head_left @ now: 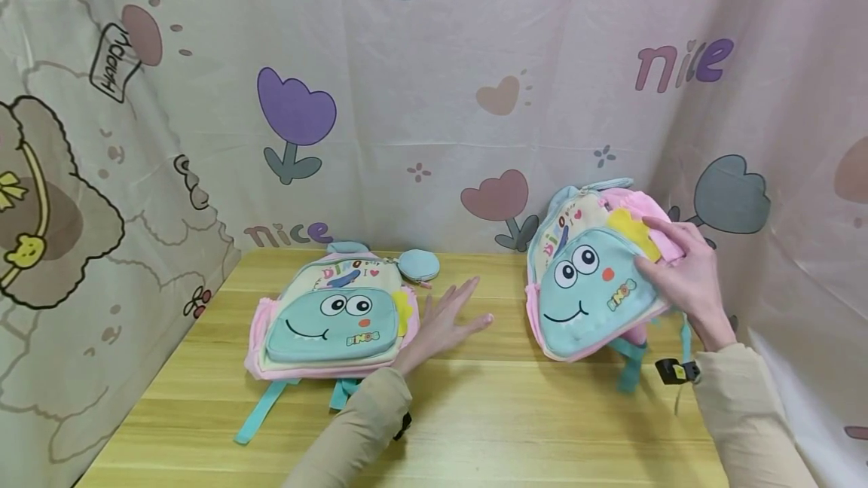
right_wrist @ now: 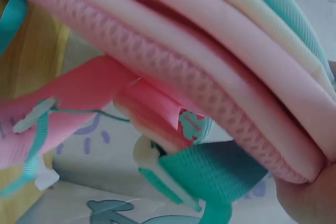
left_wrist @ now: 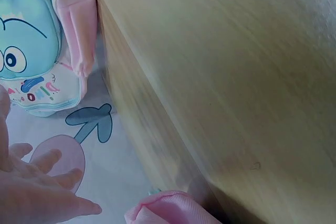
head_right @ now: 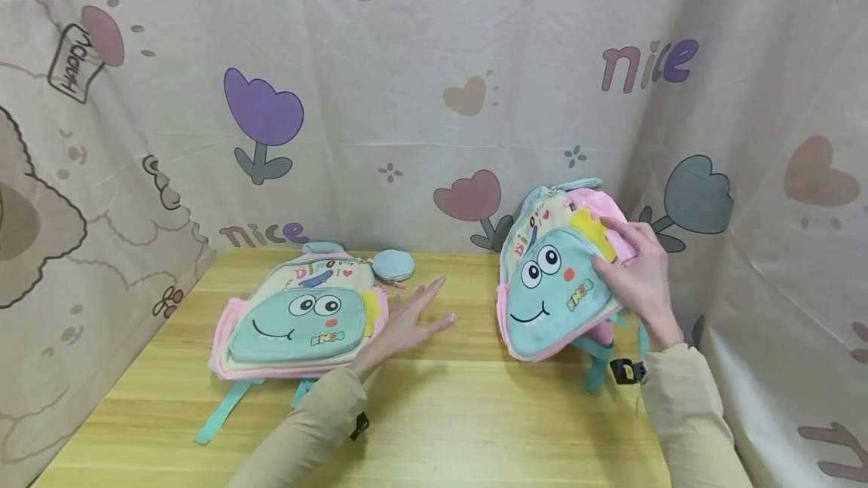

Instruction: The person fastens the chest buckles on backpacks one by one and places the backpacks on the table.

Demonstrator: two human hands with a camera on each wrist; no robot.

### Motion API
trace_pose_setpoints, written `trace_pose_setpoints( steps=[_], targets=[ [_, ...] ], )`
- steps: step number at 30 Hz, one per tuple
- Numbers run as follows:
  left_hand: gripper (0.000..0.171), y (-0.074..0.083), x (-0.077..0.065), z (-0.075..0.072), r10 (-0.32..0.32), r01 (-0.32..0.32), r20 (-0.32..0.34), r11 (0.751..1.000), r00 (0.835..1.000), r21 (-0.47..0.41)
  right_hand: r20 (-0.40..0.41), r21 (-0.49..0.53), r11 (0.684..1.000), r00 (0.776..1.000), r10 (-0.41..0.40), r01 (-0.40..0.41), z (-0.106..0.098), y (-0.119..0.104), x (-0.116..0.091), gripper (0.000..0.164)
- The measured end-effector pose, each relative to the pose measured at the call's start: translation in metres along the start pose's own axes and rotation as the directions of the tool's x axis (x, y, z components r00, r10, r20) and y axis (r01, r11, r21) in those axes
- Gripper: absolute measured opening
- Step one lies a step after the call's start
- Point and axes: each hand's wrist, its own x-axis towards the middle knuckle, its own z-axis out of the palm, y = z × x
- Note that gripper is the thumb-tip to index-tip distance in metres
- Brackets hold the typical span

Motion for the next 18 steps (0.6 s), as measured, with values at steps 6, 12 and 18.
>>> trace_pose_setpoints(
  steps=[6,12,18],
  targets=[
    [0.079,-0.002,-0.001,-0.004,-0.017,0.018,0.008,0.997,1.0,-0.074,-0.007,-0.087,0.991,0.995,-0.099,0.098,0.008,-0.015,0.001,0.057],
    [0.079,-0.007,0.0,-0.006,-0.039,0.04,0.01,0.992,0.999,-0.123,0.004,-0.158,0.971,0.983,-0.181,0.18,0.013,-0.028,0.003,0.058],
    [0.08,-0.007,-0.001,-0.01,-0.051,0.048,-0.011,0.984,0.999,-0.172,0.064,-0.201,0.954,0.975,-0.214,0.223,0.017,-0.037,0.003,0.065]
  ],
)
